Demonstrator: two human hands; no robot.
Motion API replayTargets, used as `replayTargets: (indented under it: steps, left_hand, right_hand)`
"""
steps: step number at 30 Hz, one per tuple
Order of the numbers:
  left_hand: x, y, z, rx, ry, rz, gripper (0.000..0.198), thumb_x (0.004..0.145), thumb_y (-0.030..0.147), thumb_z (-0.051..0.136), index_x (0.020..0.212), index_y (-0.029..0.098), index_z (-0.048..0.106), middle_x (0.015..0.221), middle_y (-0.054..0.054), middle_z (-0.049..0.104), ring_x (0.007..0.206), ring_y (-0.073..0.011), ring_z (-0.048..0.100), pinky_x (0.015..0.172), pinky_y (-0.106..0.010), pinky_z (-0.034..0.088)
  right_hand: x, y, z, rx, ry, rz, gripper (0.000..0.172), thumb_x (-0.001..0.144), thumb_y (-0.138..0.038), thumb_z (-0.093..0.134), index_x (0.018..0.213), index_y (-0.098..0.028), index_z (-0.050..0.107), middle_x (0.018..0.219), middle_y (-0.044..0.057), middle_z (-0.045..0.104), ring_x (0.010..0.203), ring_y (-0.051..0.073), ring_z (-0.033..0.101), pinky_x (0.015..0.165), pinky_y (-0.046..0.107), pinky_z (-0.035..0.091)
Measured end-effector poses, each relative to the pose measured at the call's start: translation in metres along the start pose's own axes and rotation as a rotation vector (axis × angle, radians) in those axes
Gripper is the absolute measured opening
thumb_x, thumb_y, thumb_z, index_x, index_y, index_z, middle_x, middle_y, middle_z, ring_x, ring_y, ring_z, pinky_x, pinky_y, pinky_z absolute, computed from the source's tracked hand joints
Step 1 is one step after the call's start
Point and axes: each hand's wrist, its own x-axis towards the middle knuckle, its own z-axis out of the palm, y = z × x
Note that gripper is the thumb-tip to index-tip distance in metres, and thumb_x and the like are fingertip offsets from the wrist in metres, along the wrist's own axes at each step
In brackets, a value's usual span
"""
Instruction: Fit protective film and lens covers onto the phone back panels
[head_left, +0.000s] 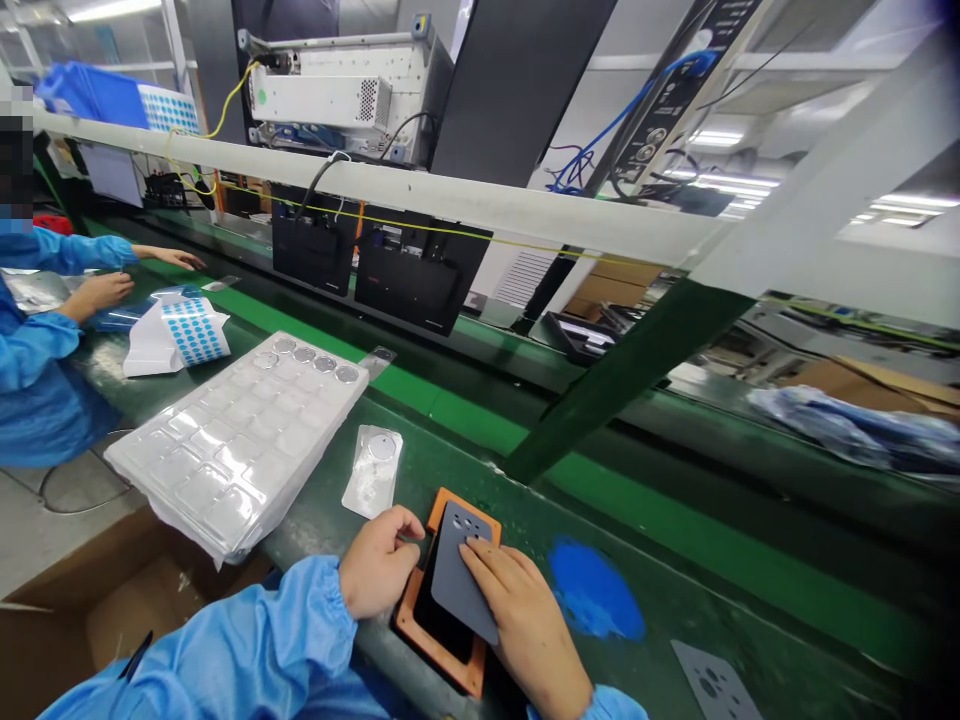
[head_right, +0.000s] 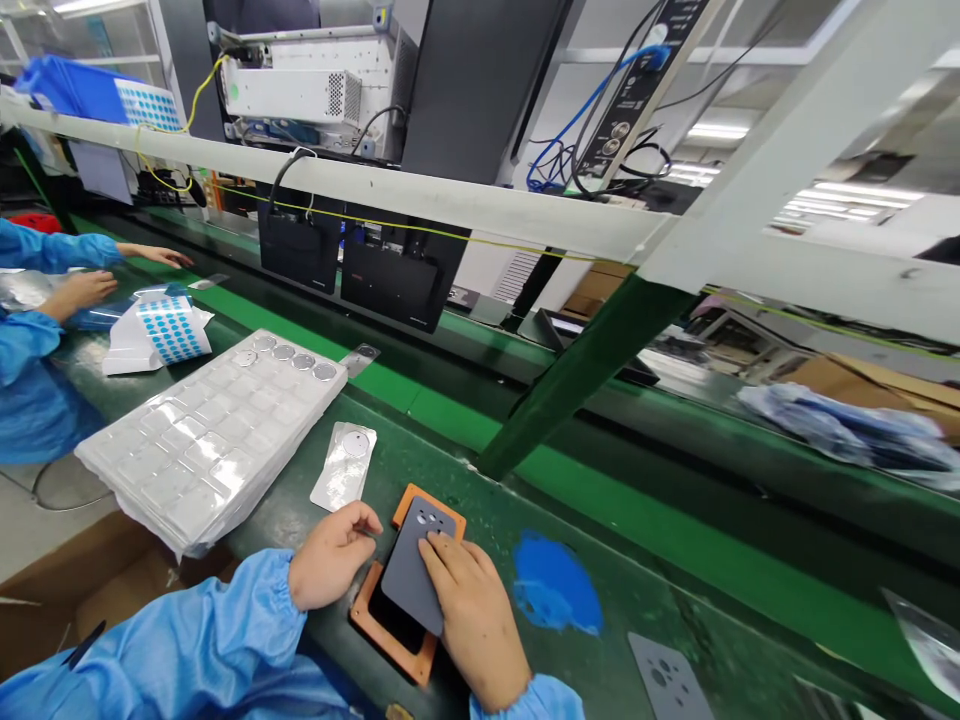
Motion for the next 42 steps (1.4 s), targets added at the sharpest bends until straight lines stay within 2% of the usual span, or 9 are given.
replayTargets:
  steps: [12, 18, 23, 26, 30, 32, 34, 37, 42]
  left_hand:
    - [0.002, 0.005, -0.001, 0.12, 0.009, 0.028, 0.022, 0.077, 0.011, 0.054, 0.096, 0.019, 0.063, 0.084, 0.001, 0.062, 0.073, -0.0139, 0.053, 0.073, -0.026, 0.041]
    - [0.016, 0.013, 0.0, 0.314, 0.029, 0.258, 0.025, 0.076, 0.008, 0.052, 0.093, 0.022, 0.065, 0.096, -0.004, 0.063, 0.097, -0.0222, 0.055, 0.092, -0.036, 0.042]
    - [0.042, 0.014, 0.011, 0.41, -0.116, 0.489, 0.031, 0.078, 0.006, 0.052, 0.1, 0.021, 0.068, 0.102, -0.009, 0.065, 0.107, -0.026, 0.052, 0.105, -0.043, 0.034]
    - [0.055, 0.01, 0.021, 0.505, -0.197, 0.507, 0.031, 0.078, 0.01, 0.056, 0.104, 0.022, 0.069, 0.106, -0.009, 0.067, 0.117, -0.0306, 0.046, 0.109, -0.048, 0.024]
    - [0.061, 0.004, 0.028, 0.548, -0.228, 0.453, 0.021, 0.08, 0.018, 0.059, 0.097, 0.025, 0.07, 0.106, -0.009, 0.068, 0.123, -0.0348, 0.037, 0.105, -0.054, 0.018]
    - [0.061, 0.001, 0.029, 0.547, -0.229, 0.442, 0.015, 0.081, 0.02, 0.06, 0.092, 0.024, 0.069, 0.104, -0.009, 0.068, 0.119, -0.0345, 0.037, 0.103, -0.054, 0.017]
    - [0.061, -0.002, 0.03, 0.572, -0.217, 0.436, 0.011, 0.081, 0.022, 0.06, 0.088, 0.024, 0.068, 0.1, -0.01, 0.068, 0.114, -0.034, 0.038, 0.1, -0.054, 0.017]
    - [0.062, -0.006, 0.033, 0.654, -0.188, 0.445, 0.01, 0.082, 0.023, 0.059, 0.086, 0.023, 0.068, 0.096, -0.01, 0.066, 0.108, -0.0331, 0.038, 0.094, -0.054, 0.019]
    - [0.059, -0.012, 0.029, 0.727, -0.156, 0.497, 0.013, 0.087, 0.03, 0.06, 0.082, 0.021, 0.067, 0.092, -0.012, 0.065, 0.103, -0.0318, 0.04, 0.09, -0.05, 0.022]
  right_hand:
    - [0.011, -0.008, -0.015, 0.112, -0.062, 0.068, 0.051, 0.076, -0.008, 0.048, 0.123, -0.019, 0.066, 0.126, 0.012, 0.067, 0.115, 0.024, 0.062, 0.101, 0.044, 0.044]
    - [0.012, -0.004, -0.013, 0.134, -0.153, 0.086, 0.05, 0.078, -0.008, 0.049, 0.123, -0.02, 0.066, 0.131, 0.014, 0.063, 0.123, 0.026, 0.057, 0.105, 0.048, 0.042]
    - [0.013, -0.003, -0.008, 0.181, -0.185, 0.097, 0.046, 0.08, -0.011, 0.051, 0.122, -0.017, 0.067, 0.132, 0.015, 0.063, 0.125, 0.028, 0.056, 0.107, 0.05, 0.041]
    - [0.013, -0.005, -0.011, 0.234, -0.203, 0.114, 0.044, 0.082, -0.013, 0.051, 0.123, -0.018, 0.067, 0.133, 0.015, 0.062, 0.128, 0.027, 0.055, 0.109, 0.05, 0.04]
    - [0.016, 0.007, -0.027, 0.362, -0.303, 0.119, 0.054, 0.078, -0.033, 0.067, 0.13, -0.021, 0.063, 0.139, 0.014, 0.057, 0.132, 0.031, 0.051, 0.111, 0.052, 0.037]
    - [0.026, 0.021, -0.036, 0.488, -0.368, 0.119, 0.069, 0.067, -0.047, 0.077, 0.13, -0.024, 0.063, 0.136, 0.012, 0.06, 0.126, 0.033, 0.056, 0.106, 0.048, 0.044]
    - [0.046, 0.035, -0.038, 0.636, -0.392, 0.149, 0.065, 0.07, -0.052, 0.074, 0.129, -0.027, 0.064, 0.128, 0.006, 0.066, 0.116, 0.029, 0.063, 0.098, 0.04, 0.05]
    - [0.087, 0.044, -0.019, 0.621, -0.219, 0.353, 0.043, 0.092, -0.048, 0.049, 0.124, -0.025, 0.067, 0.117, 0.005, 0.072, 0.109, 0.023, 0.066, 0.097, 0.036, 0.051]
    - [0.126, 0.03, 0.042, 0.409, -0.04, 0.562, 0.053, 0.101, -0.041, 0.023, 0.121, -0.015, 0.065, 0.121, 0.014, 0.068, 0.115, 0.025, 0.062, 0.102, 0.043, 0.045]
